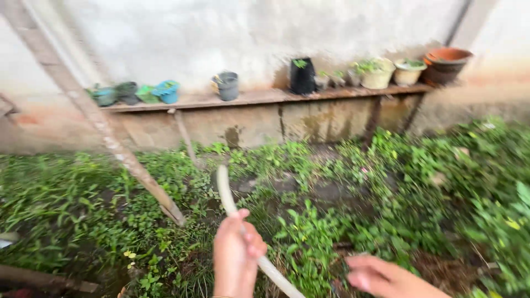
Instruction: Watering various potted plants and garden areas using a hose.
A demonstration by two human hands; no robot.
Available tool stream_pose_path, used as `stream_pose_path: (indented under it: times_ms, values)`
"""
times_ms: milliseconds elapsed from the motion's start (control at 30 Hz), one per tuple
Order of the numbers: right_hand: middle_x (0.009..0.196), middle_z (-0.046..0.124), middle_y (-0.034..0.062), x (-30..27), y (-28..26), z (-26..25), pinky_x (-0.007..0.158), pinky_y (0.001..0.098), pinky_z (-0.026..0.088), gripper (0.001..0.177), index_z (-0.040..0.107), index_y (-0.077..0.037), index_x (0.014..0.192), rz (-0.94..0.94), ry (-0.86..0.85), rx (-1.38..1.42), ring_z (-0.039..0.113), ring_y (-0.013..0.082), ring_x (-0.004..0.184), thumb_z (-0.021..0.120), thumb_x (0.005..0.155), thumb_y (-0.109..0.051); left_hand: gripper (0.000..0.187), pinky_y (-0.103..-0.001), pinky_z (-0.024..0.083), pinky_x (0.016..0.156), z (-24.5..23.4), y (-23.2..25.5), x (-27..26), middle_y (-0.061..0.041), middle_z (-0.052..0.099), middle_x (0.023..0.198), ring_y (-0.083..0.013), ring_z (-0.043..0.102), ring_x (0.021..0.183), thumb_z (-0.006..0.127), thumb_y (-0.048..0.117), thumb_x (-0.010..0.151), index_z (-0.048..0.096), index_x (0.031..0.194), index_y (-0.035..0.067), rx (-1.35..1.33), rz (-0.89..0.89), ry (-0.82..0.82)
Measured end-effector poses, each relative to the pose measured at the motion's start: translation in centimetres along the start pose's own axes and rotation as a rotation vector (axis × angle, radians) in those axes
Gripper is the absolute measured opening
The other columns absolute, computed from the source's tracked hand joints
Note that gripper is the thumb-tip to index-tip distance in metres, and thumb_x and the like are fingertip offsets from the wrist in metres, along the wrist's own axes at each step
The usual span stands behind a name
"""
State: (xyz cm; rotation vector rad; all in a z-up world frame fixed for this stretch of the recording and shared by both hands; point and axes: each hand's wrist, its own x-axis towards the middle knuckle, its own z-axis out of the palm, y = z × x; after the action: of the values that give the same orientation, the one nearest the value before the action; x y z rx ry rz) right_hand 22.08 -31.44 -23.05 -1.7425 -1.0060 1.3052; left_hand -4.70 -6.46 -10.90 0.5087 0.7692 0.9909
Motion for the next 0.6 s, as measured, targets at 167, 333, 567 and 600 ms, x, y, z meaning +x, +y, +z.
stream_pose_path:
  times_ms: [167, 333, 567, 600]
  values:
    - [0.124, 0.07, 0.0136, 10.2, -21.0, 3.9, 0.093, 0.0422, 0.058, 0.053, 0.048, -0.016, 0.145, -0.029, -0.064, 0.48, 0.069, 0.0264, 0.109, 0.049, 0.098, -0.041, 0.014, -0.034, 0.034, 0.038, 3.8, -6.0, -0.3, -0.005, 0.042, 0.061, -0.0161, 0.037, 0.042, 0.045, 0.021, 0.104, 0.048, 0.109, 0.008, 0.031, -0.215, -0.089]
    - [0.11, 0.071, 0.0138, 17.2, -25.5, 5.3, 0.074, 0.0395, 0.057, 0.035, 0.05, -0.013, 0.13, -0.164, -0.147, 0.748, 0.067, 0.0251, 0.085, 0.05, 0.1, -0.032, 0.018, -0.041, 0.037, 0.035, 3.4, -12.1, 3.6, -0.009, 0.041, 0.056, -0.0224, 0.039, 0.035, 0.044, 0.028, 0.104, 0.043, 0.108, 0.01, -0.028, -0.26, -0.222]
    - [0.071, 0.056, 0.006, 20.2, -23.8, 5.4, 0.037, 0.0262, 0.037, 0.019, 0.048, -0.015, 0.118, -0.194, -0.142, 0.978, 0.044, 0.0129, 0.045, 0.053, 0.102, -0.024, 0.026, -0.036, 0.043, 0.039, -3.8, -30.0, 16.2, -0.015, 0.057, 0.054, -0.0226, 0.052, 0.039, 0.054, 0.029, 0.104, 0.047, 0.116, 0.007, 0.091, 0.082, -0.396]
    - [0.071, 0.056, 0.006, 20.6, -23.9, 5.2, 0.037, 0.0262, 0.037, 0.019, 0.048, -0.015, 0.118, -0.199, -0.143, 0.98, 0.044, 0.0129, 0.045, 0.053, 0.102, -0.024, 0.026, -0.036, 0.043, 0.039, -3.4, -29.3, 15.9, -0.015, 0.057, 0.054, -0.0226, 0.052, 0.039, 0.054, 0.029, 0.104, 0.047, 0.116, 0.007, 0.095, 0.085, -0.399]
